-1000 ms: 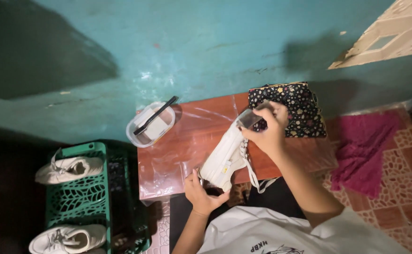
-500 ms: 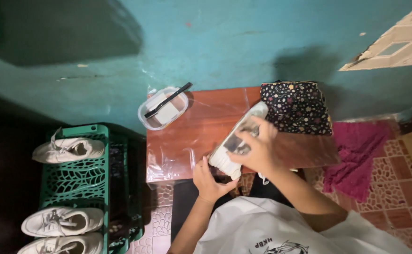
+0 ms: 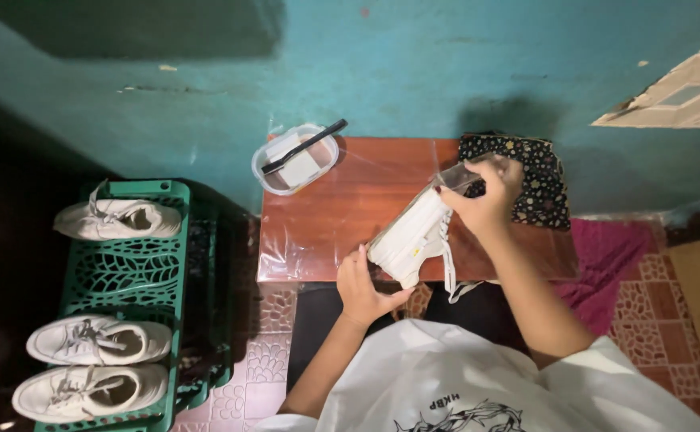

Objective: The person holds a white sneaker in their left hand and scrubs the upper surface with a brush in their right hand. The person rotates the shoe to clean different areas while seated.

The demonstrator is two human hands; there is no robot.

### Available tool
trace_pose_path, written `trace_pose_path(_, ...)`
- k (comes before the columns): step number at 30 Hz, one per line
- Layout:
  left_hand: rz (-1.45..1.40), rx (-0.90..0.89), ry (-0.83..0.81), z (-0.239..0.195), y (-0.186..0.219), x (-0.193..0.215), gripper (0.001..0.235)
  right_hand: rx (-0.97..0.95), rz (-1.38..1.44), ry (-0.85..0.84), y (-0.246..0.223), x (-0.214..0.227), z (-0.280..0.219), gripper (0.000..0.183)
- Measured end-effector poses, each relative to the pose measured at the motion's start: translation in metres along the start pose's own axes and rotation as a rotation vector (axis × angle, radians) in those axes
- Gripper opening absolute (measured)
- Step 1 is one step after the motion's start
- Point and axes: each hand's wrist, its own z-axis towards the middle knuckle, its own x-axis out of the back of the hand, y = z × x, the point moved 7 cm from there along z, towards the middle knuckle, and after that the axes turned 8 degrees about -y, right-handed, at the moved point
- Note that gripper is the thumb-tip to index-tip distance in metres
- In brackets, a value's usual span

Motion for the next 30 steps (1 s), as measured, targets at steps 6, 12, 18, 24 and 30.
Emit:
trace_pose_path(6,-0.051,-0.003,0.004,-0.001,-0.001,0.002,0.125,0.086,-0.035,-0.220,-0.128,-0.017,-0.052,0.055)
trace_pose_path(12,-0.031,-0.001,0.014,-0.001,0.000,0.002,0.127,-0.061,-0.099,-0.075,-0.054,-0.003,-0.020,0.056)
trace_pose_path(18,-0.031,-0.010,0.008,-0.013,-0.009,-0.008,0.126,0.138,-0.025,-0.199,-0.141,-0.020,-0.066,0.059)
trace_pose_path(24,0.000,0.013,-0.022,-0.018,-0.012,-0.012,0.138,-0.001,-0.091,0.003,-0.049,0.002,-0.034,0.058)
trace_pose_path(30,0.055,-0.014,0.043,-0.026,-0.016,-0.018,0.120,0.242,0.093,-0.132,-0.126,-0.010,-0.074,0.061)
